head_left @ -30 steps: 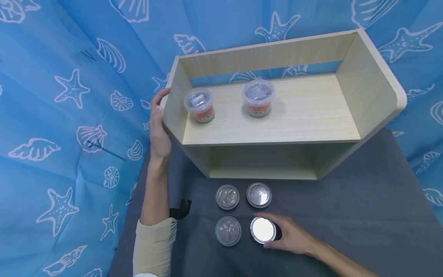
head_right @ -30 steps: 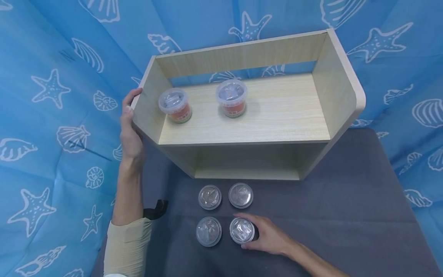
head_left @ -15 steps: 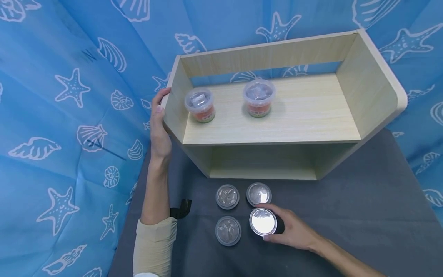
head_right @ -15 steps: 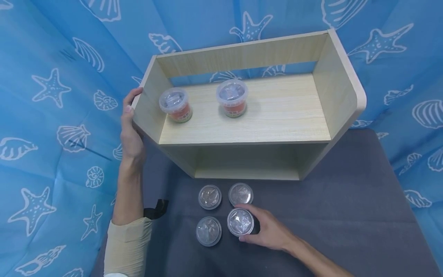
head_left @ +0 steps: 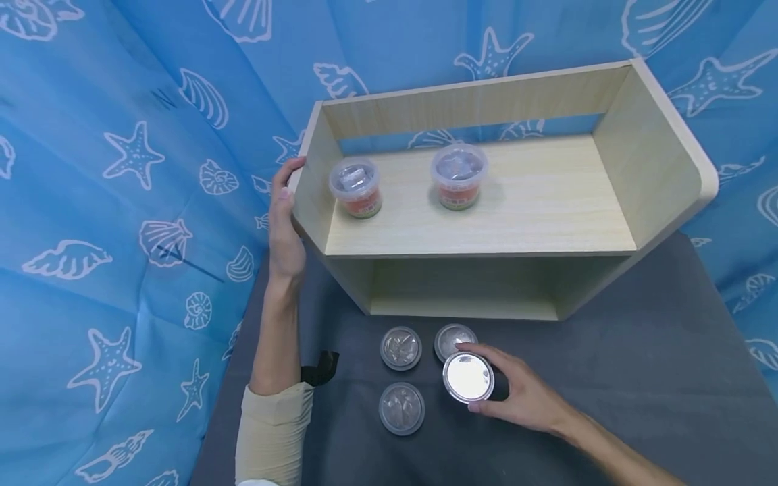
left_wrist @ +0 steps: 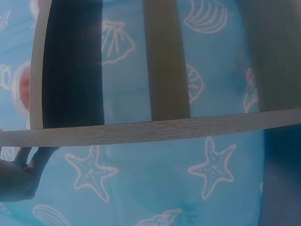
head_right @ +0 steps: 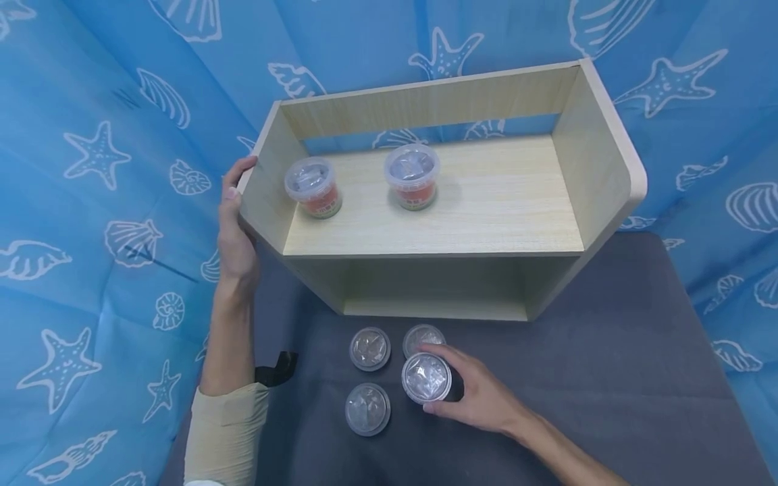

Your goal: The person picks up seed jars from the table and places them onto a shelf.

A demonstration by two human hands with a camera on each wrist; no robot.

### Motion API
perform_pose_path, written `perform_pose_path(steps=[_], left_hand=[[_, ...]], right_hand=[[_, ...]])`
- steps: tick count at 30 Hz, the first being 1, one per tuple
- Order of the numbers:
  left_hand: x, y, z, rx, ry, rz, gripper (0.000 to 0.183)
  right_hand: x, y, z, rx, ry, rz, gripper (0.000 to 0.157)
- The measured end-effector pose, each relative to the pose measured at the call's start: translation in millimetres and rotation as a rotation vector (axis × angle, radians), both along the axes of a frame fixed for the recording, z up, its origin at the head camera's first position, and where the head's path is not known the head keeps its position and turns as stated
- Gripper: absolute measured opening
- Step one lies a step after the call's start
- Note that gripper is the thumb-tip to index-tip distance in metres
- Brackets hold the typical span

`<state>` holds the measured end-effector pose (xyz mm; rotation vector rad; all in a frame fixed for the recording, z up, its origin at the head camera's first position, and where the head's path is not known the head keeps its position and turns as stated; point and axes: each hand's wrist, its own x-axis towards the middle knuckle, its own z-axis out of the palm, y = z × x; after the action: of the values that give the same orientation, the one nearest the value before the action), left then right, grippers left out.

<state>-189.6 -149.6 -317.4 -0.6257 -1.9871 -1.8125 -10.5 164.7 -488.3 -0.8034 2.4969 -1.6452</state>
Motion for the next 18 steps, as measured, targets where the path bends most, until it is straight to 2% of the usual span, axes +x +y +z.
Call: perform_pose_path(steps=[10,18], left_hand=[[0.9,0,-0.6,0.000,-0.015,0.006,0.049],[1.2,1,-0.8,0.007,-0.026,0.002,0.049]], right_hand=[[-13.5,11,19.5,-0.023,0.005,0.005,0.082],[-22.7,19,35.3,-0.044,0.052,0.010,0.084]])
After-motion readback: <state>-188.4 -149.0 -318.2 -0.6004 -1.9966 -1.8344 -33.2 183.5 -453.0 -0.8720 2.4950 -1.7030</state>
